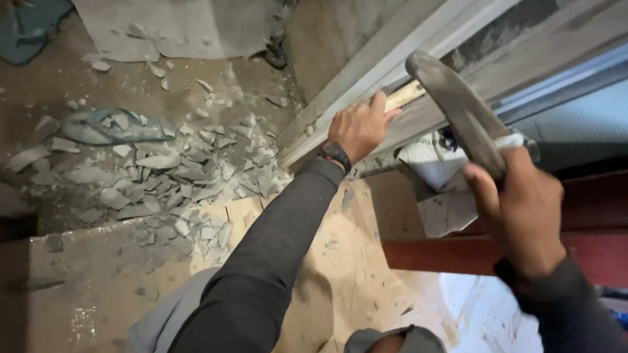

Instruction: Using a hammer and a wooden stick to chip away concrete from a wall edge

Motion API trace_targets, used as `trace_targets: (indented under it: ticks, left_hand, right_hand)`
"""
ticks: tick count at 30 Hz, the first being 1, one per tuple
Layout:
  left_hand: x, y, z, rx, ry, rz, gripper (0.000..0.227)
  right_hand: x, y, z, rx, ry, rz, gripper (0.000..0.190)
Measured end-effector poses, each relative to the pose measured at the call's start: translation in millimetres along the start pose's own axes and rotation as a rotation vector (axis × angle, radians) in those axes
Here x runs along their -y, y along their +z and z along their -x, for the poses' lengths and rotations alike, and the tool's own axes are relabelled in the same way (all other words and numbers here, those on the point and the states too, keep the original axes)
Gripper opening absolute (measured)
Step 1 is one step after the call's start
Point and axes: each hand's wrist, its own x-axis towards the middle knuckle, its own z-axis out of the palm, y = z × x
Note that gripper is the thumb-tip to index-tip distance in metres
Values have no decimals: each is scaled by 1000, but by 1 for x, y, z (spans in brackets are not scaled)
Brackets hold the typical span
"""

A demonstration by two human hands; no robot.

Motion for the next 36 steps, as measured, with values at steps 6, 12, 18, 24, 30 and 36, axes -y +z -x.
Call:
trace_targets:
  ticks: [6, 12, 18, 24, 30, 36]
  left_hand:
    - [0, 8, 8, -214, 49, -38, 33]
    - [3, 17, 5, -147, 3, -149, 43]
    - [3, 4, 2, -112, -1, -40, 38]
    - [6, 18, 4, -252, 4, -79, 54]
    - [-1, 4, 7, -176, 5, -53, 37]
    - [0, 4, -7, -101, -7, -142, 52]
  right_hand:
    - [-54, 31, 11, -56, -153, -128, 45]
    - [-1, -8, -1, -12, 58, 103, 42]
    - [-70, 40, 29, -124, -286, -40, 51]
    - [-20, 11, -6, -1, 56, 215, 49]
    - [-14, 5, 13, -186, -157, -79, 39]
    - [-31, 26, -9, 23, 49, 279, 51]
